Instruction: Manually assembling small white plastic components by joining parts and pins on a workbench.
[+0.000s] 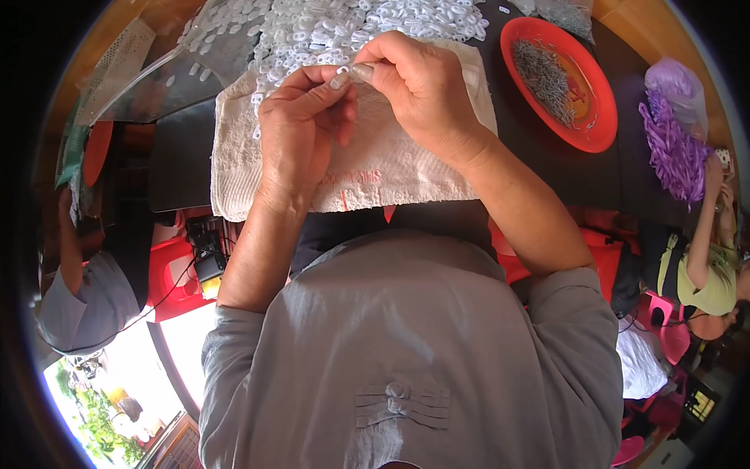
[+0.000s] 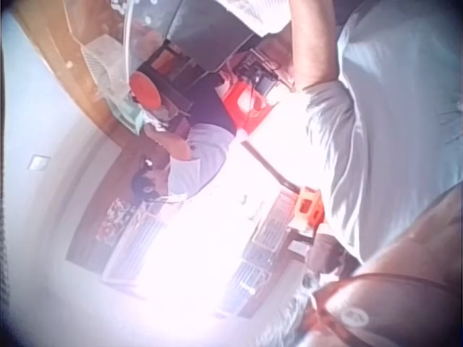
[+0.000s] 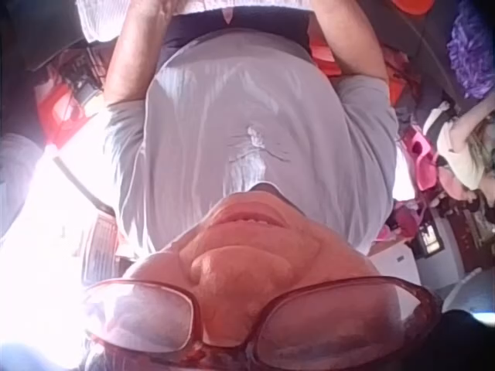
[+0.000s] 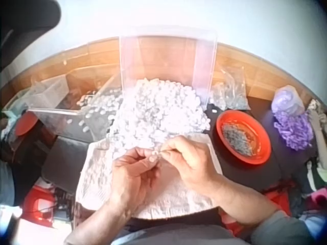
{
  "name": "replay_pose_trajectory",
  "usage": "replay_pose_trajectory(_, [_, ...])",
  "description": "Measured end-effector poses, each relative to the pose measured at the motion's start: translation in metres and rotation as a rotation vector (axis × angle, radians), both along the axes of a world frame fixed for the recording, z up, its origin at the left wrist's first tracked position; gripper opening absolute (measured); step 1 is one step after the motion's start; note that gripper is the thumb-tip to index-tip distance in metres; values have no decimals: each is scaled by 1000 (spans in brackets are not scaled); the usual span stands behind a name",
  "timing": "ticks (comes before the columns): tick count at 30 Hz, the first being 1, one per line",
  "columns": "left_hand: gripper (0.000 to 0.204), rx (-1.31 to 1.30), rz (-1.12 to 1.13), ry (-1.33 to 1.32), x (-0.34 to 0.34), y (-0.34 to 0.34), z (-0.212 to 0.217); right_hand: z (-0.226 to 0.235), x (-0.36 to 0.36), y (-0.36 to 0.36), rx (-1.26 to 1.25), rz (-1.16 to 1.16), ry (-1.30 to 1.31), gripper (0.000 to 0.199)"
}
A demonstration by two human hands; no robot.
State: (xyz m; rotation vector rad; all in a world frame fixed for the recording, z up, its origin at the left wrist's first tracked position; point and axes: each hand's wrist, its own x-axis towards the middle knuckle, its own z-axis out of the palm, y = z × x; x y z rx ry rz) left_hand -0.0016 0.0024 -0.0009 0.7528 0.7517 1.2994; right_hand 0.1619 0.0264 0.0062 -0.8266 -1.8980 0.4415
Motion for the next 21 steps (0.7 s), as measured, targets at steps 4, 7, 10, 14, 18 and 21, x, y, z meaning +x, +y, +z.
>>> replay_pose_trajectory(4, [6,-9,13,-8,2,0,0,1,0,0,74,-20,-64,7])
replay_pose_trajectory(7, [5,-16,26,-29,2,0,-1,1,-1,0,80,-15,-60,7])
replay_pose_trajectory(10, [5,-24,35,-35,1,-1,-1,1,-1,-2,135,-22,-79,7])
replay_pose_trajectory(14, [5,-46,39,-47,2,-2,1,1,-1,-4,70,-25,-2,7])
replay_pose_trajectory(18, [6,-41,44,-38,2,-1,1,0,-1,-3,71,-23,-47,7])
replay_pose_trajectory(21, [5,-49,52,-55,2,0,0,0,-3,-2,97,-20,-50,7])
